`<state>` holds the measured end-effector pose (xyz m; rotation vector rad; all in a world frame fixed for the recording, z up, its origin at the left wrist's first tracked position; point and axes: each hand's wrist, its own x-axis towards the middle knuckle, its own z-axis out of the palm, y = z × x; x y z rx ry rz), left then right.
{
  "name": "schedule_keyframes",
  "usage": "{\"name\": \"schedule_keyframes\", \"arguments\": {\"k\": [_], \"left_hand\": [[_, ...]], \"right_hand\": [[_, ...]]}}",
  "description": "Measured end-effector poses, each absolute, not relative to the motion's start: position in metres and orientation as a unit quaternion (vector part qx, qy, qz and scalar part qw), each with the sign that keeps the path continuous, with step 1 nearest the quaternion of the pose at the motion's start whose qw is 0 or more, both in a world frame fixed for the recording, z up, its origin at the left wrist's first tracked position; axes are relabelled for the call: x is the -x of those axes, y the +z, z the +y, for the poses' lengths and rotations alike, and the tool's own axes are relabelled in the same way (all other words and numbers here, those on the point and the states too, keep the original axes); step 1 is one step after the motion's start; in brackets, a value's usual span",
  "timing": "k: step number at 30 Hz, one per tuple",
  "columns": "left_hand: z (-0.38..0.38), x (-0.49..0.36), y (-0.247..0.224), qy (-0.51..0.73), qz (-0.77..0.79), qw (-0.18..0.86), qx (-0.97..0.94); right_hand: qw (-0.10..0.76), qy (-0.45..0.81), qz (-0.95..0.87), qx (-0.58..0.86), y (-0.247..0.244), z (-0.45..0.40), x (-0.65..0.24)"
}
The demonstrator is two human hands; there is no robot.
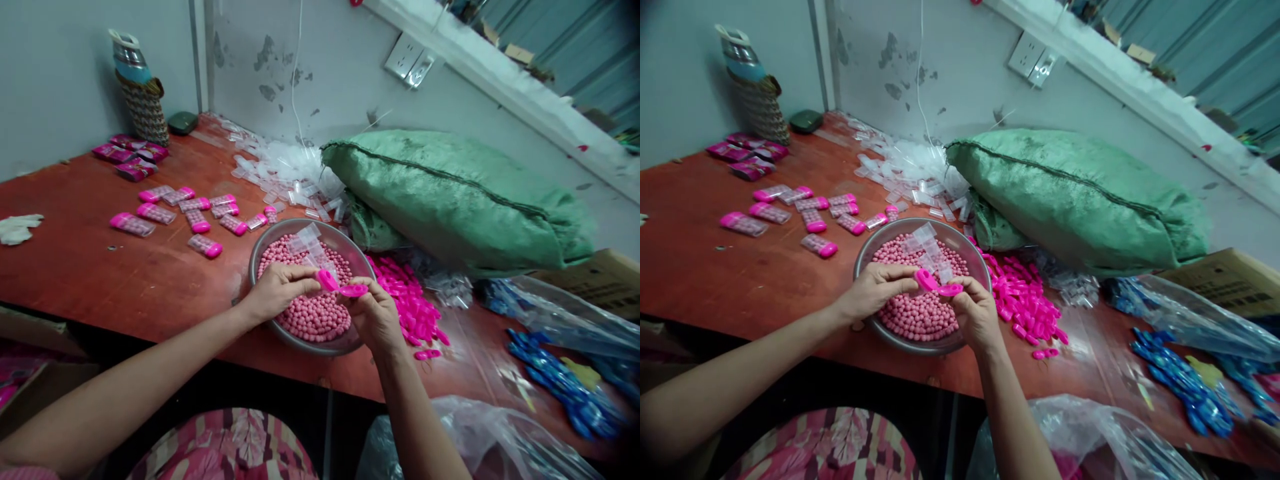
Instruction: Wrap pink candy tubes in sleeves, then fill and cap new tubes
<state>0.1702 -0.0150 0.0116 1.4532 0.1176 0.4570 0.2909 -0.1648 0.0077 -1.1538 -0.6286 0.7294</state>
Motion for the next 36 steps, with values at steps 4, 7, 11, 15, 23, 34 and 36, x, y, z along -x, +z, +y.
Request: {"name": "schedule_keyframes", "arguments": {"k": [4,7,11,15,23,34,36], "left_hand": [[-0.019,-0.166,0.010,0.237,0.023,0.633,-0.736],[-0.019,-0.165,0.008,0.280,0.027,0.577,-0.766],[-0.017,-0.166,0.005,0.299,0.030,0.553,-0.777],[-0.016,-0.165,0.006,0.304,0.028,0.544,-0.782],[-0.021,-0.165,0.008,0.322,0.076,0.530,-0.781],[0.073,-0.158,0.028,0.481,0.238,0.422,-0.731],[0.065,-0.156,0.028,0.461,0.219,0.400,-0.761]], "right_hand": [[0.673,0.461,-0.276,0.509,0.014,-0.153,-0.289],[0.618,0.569,-0.240,0.487,0.017,-0.147,-0.284],[0.640,0.580,-0.192,0.466,0.016,-0.141,-0.277],[0.667,0.549,-0.141,0.484,0.015,-0.134,-0.270],[0.627,0.560,-0.161,0.517,0.011,-0.124,-0.267],[0.135,0.022,-0.406,0.904,0.002,-0.140,-0.352],[0.049,0.015,-0.416,0.908,-0.005,-0.136,-0.350]]}}
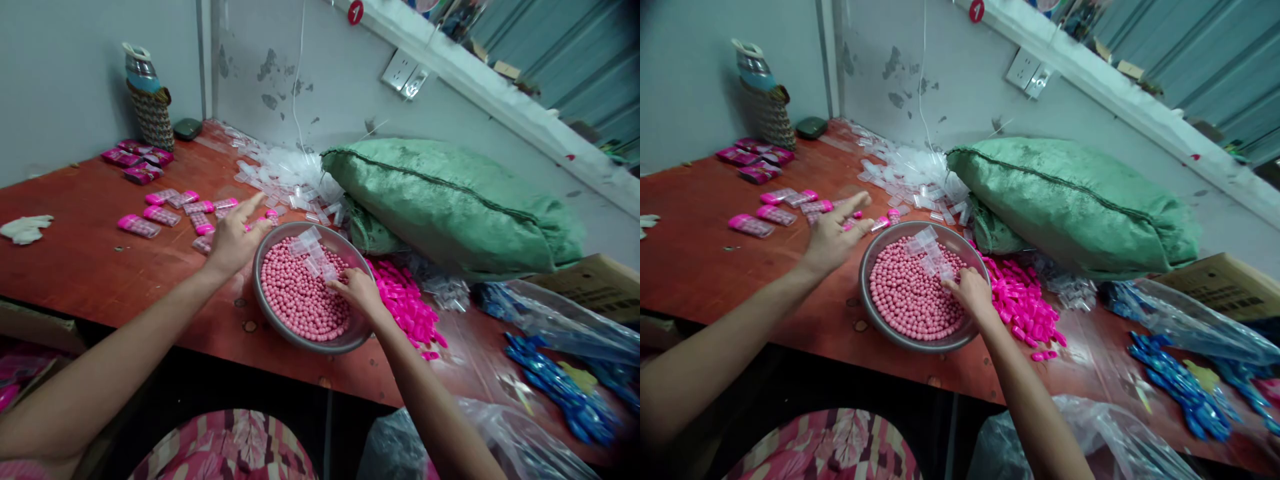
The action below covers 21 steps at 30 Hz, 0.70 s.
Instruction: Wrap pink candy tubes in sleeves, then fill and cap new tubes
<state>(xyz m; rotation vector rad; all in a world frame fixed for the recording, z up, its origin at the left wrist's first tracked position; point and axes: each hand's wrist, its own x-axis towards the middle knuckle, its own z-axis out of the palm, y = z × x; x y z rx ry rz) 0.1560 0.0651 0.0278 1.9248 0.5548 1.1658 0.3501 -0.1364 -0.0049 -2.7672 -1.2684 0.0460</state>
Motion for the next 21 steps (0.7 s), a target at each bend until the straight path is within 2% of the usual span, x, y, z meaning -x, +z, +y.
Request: {"name": "schedule_keyframes", "arguments": {"k": [3,6,9,13,15,21], "left_hand": [[0.036,-0.158,0.025,0.403,0.149,0.390,-0.814],[0.013,-0.166,0.022,0.356,0.087,0.355,-0.860],[0.004,-0.176,0.020,0.309,0.050,0.305,-0.899],[0.000,-0.187,0.017,0.243,0.022,0.262,-0.934],[-0.001,-0.191,0.017,0.224,0.018,0.265,-0.938],[-0.001,-0.189,0.024,0.236,0.029,0.330,-0.914]], "right_hand": [[0.004,0.014,-0.416,0.909,-0.009,-0.132,-0.346],[0.029,0.029,-0.413,0.910,-0.008,-0.133,-0.348],[0.118,0.065,-0.440,0.888,-0.003,-0.139,-0.349],[0.334,0.145,-0.490,0.792,0.007,-0.146,-0.337],[0.410,0.186,-0.494,0.744,0.013,-0.148,-0.330],[0.475,0.278,-0.458,0.698,0.022,-0.155,-0.324]]}}
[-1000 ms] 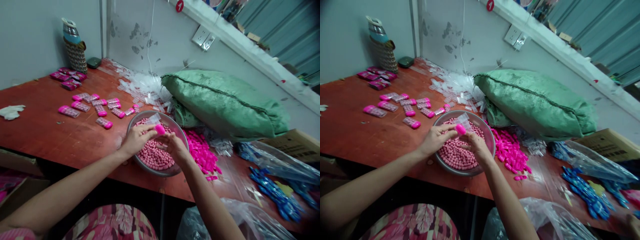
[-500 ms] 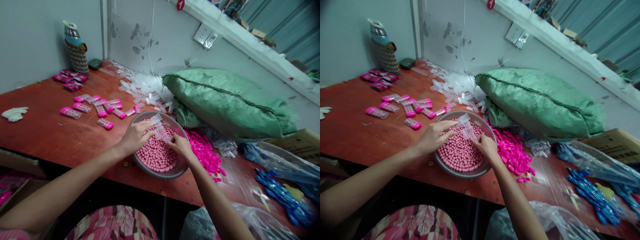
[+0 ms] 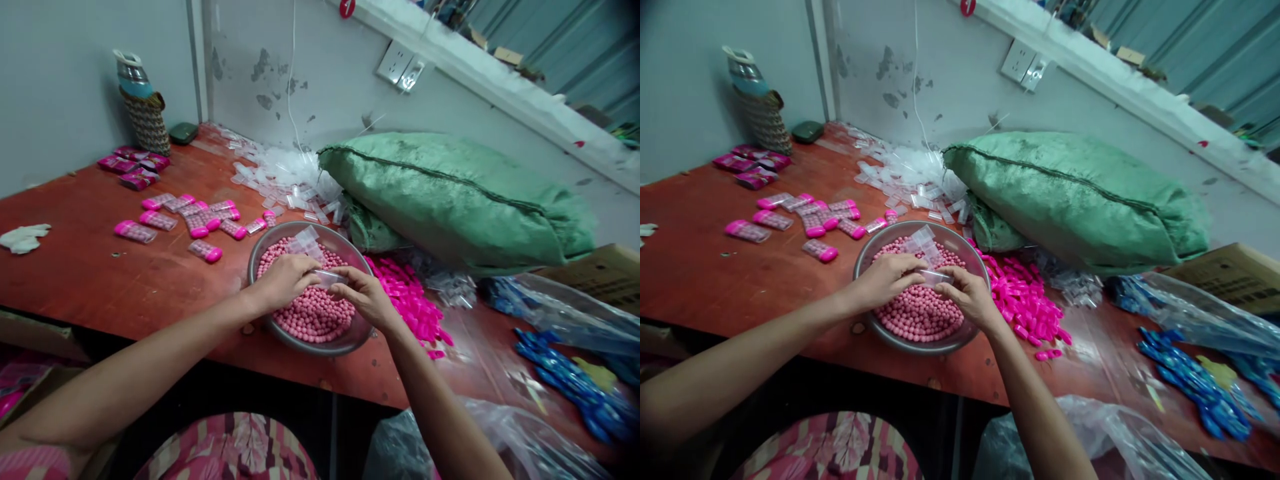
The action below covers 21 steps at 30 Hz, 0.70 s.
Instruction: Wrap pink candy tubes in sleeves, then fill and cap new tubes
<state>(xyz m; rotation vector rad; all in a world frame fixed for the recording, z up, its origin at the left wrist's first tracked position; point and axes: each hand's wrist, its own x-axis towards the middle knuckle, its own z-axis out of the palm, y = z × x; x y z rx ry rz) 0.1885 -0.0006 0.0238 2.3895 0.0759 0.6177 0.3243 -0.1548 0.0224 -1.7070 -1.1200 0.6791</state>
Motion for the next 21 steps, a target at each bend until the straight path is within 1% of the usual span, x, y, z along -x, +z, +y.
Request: {"name": "schedule_keyframes", "arguments": {"k": [5,9,11,14,15,18,21], "left_hand": [[-0.005,-0.183,0.030,0.227,0.045,0.396,-0.889],[-0.006,-0.173,0.031,0.246,0.054,0.398,-0.882],[0.004,-0.160,0.033,0.261,0.079,0.395,-0.878],[0.027,-0.139,0.037,0.294,0.177,0.412,-0.844],[0.033,-0.136,0.038,0.297,0.202,0.420,-0.833],[0.039,-0.145,0.040,0.292,0.179,0.430,-0.836],[0.032,-0.178,0.040,0.295,0.139,0.415,-0.850]], "right_hand": [[0.518,0.305,-0.424,0.678,0.026,-0.155,-0.317],[0.534,0.310,-0.398,0.679,0.027,-0.161,-0.317],[0.570,0.276,-0.350,0.690,0.028,-0.176,-0.328],[0.634,0.168,-0.245,0.714,0.032,-0.205,-0.350],[0.634,0.152,-0.236,0.721,0.034,-0.211,-0.354],[0.561,0.191,-0.327,0.737,0.036,-0.206,-0.349],[0.454,0.188,-0.464,0.737,0.031,-0.177,-0.332]]}}
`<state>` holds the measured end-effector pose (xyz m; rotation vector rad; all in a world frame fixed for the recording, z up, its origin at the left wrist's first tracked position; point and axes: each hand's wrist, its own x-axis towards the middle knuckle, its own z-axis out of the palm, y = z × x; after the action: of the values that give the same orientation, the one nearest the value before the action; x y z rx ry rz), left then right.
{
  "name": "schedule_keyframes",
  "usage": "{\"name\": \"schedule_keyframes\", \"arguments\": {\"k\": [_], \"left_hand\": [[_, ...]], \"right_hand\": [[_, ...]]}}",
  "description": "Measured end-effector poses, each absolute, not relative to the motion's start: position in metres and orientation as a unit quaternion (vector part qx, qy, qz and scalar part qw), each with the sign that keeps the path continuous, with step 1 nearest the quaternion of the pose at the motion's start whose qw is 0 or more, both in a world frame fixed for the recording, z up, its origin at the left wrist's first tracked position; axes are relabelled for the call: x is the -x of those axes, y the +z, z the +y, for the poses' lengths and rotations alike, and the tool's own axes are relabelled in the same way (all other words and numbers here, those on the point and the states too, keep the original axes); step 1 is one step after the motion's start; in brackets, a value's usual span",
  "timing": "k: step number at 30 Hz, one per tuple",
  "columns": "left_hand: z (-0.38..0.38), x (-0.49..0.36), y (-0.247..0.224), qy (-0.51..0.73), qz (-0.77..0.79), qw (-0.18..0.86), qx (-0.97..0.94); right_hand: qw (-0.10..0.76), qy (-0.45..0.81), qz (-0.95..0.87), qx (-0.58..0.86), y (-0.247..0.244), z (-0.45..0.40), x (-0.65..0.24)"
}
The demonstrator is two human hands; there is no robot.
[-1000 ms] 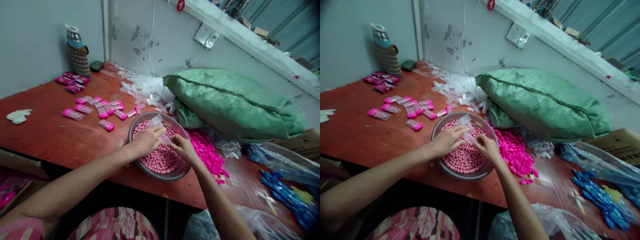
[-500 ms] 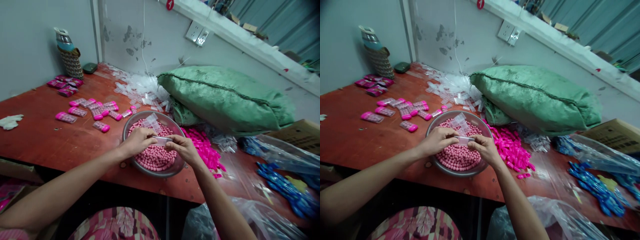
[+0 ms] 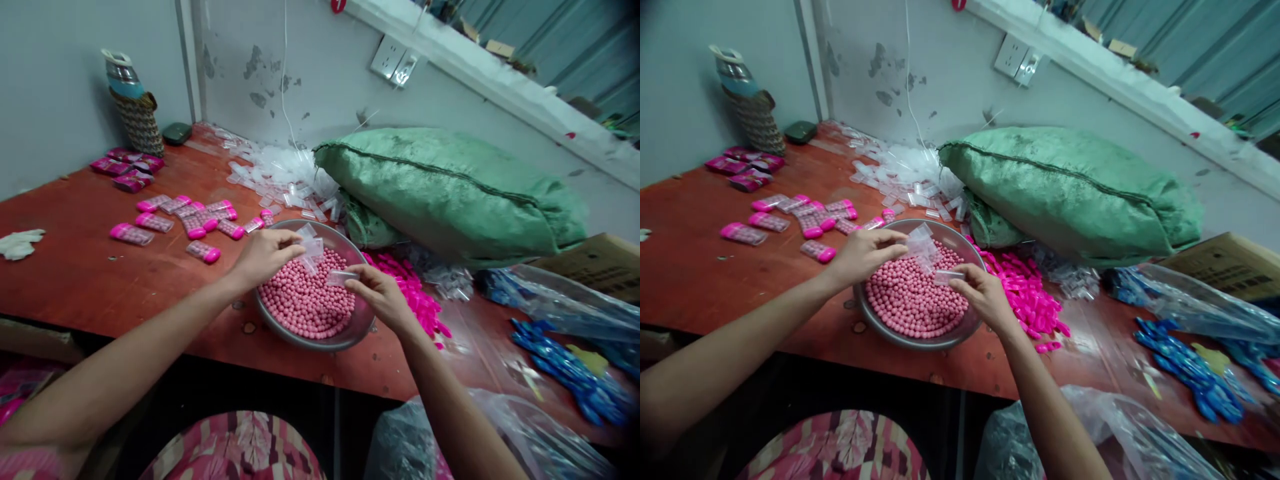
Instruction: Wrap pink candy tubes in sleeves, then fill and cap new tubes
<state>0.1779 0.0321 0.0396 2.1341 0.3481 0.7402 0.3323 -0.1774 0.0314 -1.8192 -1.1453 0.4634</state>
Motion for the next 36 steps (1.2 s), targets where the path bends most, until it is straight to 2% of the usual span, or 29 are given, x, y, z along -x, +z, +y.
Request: {"name": "schedule_keyframes", "arguments": {"k": [2,4,6,8,11,14,16,18,21,25,28,30,33,36], "left_hand": [[0.029,-0.198,0.038,0.288,0.138,0.401,-0.859],[0.029,-0.209,0.036,0.266,0.125,0.399,-0.869],[0.030,-0.207,0.032,0.248,0.113,0.413,-0.869],[0.029,-0.199,0.026,0.248,0.114,0.434,-0.858],[0.025,-0.184,0.019,0.271,0.130,0.472,-0.829],[0.021,-0.176,0.014,0.302,0.147,0.497,-0.800],[0.019,-0.176,0.013,0.316,0.153,0.497,-0.793],[0.018,-0.177,0.012,0.323,0.158,0.491,-0.793],[0.018,-0.176,0.011,0.334,0.160,0.481,-0.795],[0.020,-0.174,0.008,0.356,0.163,0.475,-0.788],[0.019,-0.172,0.008,0.353,0.171,0.488,-0.779],[0.014,-0.172,0.009,0.328,0.166,0.512,-0.776],[0.003,-0.171,0.010,0.256,0.126,0.543,-0.789],[-0.006,-0.172,0.010,0.196,0.079,0.572,-0.792]], "right_hand": [[0.346,0.157,-0.554,0.741,0.024,-0.159,-0.326],[0.203,0.109,-0.623,0.748,0.017,-0.147,-0.324],[0.054,0.068,-0.665,0.742,0.010,-0.142,-0.323],[-0.060,0.042,-0.692,0.718,0.008,-0.141,-0.324],[-0.136,-0.003,-0.702,0.699,0.011,-0.143,-0.330],[-0.160,-0.043,-0.661,0.732,0.014,-0.141,-0.338],[-0.161,-0.024,-0.662,0.731,0.010,-0.135,-0.337],[-0.135,0.023,-0.697,0.704,0.001,-0.126,-0.329],[-0.031,0.104,-0.716,0.689,-0.012,-0.110,-0.311],[0.194,0.240,-0.607,0.732,-0.011,-0.106,-0.301],[0.381,0.370,-0.490,0.691,-0.002,-0.116,-0.303],[0.470,0.417,-0.420,0.655,0.002,-0.124,-0.302],[0.541,0.435,-0.368,0.619,0.006,-0.132,-0.298],[0.546,0.398,-0.395,0.623,0.007,-0.137,-0.295]]}}
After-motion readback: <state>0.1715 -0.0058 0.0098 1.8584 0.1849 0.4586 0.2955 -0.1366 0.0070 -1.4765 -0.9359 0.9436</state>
